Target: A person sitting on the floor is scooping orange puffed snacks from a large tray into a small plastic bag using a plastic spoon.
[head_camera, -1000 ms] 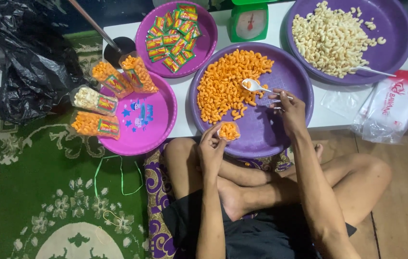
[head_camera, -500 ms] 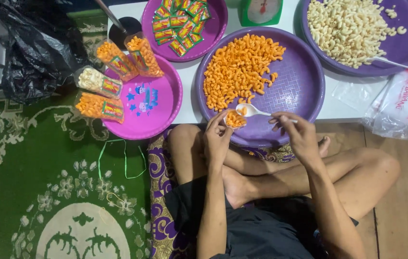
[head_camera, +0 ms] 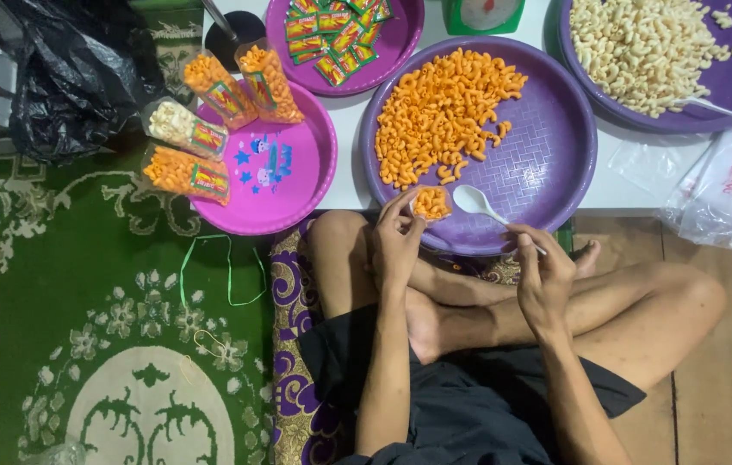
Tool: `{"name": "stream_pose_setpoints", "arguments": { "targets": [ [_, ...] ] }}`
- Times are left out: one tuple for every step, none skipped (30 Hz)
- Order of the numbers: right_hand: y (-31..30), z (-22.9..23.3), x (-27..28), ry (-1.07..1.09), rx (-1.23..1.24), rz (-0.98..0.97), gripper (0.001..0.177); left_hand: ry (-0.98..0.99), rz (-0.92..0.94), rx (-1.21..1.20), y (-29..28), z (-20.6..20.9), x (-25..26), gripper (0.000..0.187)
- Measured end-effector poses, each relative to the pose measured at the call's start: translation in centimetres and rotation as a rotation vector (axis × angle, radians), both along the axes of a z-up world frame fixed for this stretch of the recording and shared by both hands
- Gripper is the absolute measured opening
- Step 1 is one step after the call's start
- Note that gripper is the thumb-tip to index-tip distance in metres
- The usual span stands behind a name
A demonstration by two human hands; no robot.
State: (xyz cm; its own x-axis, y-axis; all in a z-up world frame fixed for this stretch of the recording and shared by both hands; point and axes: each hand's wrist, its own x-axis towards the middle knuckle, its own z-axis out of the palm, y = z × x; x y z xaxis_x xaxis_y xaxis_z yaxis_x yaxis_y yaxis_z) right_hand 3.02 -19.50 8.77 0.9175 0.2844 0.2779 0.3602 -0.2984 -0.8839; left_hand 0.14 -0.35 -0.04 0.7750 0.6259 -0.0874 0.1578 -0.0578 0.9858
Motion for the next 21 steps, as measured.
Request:
{"name": "stream_pose_setpoints", "arguments": {
  "targets": [
    [-0.1,-0.4,0.1,-0.001,-0.004,0.0,0.026,-0.001,0.0,-0.004,0.0,-0.2,0.1,0.047],
    [-0.2,-0.9,0.3,-0.022,-0.037,0.007,0.024,-0.022,0.001,0.005,-0.1,-0.5,0.2,0.047],
    [-0.3,-1.3,0.5,-0.044,-0.067,0.015,0.022,-0.045,0.002,0.016,0.0,-0.7,0.3,0.048],
    [0.1,-1.2,0.7,-0.045,-0.069,0.016,0.022,-0.046,0.003,0.014,0.0,-0.8,0.6,0.048],
    [0.4,-1.1,0.6,-0.046,-0.086,0.045,0.022,-0.06,0.005,0.009,-0.1,-1.0,0.5,0.048],
    [0.7,-1.1,0.5,-0.047,-0.104,0.074,0.022,-0.075,0.007,0.004,-0.2,-1.2,0.4,0.049],
    [0.8,-0.8,0.4,-0.046,-0.101,0.075,0.022,-0.074,0.008,0.006,-0.2,-1.1,0.2,0.049],
    [0.8,-0.5,0.2,-0.072,-0.12,0.073,0.022,-0.07,0.001,0.005,-0.3,-0.8,0.0,0.048],
    [1.2,-0.2,0.5,-0.108,-0.131,0.074,0.022,-0.075,-0.003,0.011,0.1,-0.4,0.2,0.048],
    [1.3,-0.1,0.7,-0.116,-0.122,0.077,0.022,-0.083,0.001,0.021,0.3,-0.2,0.3,0.048],
    [1.1,0.1,0.8,-0.088,-0.103,0.064,0.024,-0.064,0.003,0.019,0.3,-0.1,0.2,0.046],
    [0.9,0.2,0.9,-0.06,-0.085,0.052,0.026,-0.044,0.004,0.016,0.2,-0.1,0.1,0.044],
    [1.1,0.3,1.0,-0.06,-0.085,0.05,0.026,-0.045,0.002,0.016,0.2,0.1,0.1,0.044],
    [1.2,0.4,1.0,-0.046,-0.102,0.081,0.024,-0.042,0.004,0.024,0.3,0.3,0.1,0.044],
    [1.3,0.5,1.2,-0.034,-0.119,0.109,0.023,-0.041,0.004,0.031,0.2,0.5,0.2,0.043],
    [1.2,0.2,1.3,-0.036,-0.12,0.104,0.023,-0.044,0.0,0.03,0.1,0.4,0.1,0.043],
    [1.1,-0.1,1.5,-0.026,-0.096,0.097,0.023,-0.047,-0.006,0.021,0.1,0.4,0.0,0.043],
    [1.1,-0.3,1.7,-0.015,-0.072,0.091,0.023,-0.049,-0.011,0.012,0.1,0.4,0.0,0.043],
    [1.1,-0.4,1.8,-0.019,-0.072,0.092,0.023,-0.053,-0.01,0.013,0.1,0.5,0.0,0.043],
    [1.1,-0.6,1.9,-0.039,-0.118,0.108,0.021,-0.059,-0.003,0.02,0.2,0.5,0.0,0.045],
    [1.0,-0.7,1.9,-0.058,-0.164,0.121,0.02,-0.064,0.0,0.028,0.2,0.5,0.0,0.047]
  ]
}}
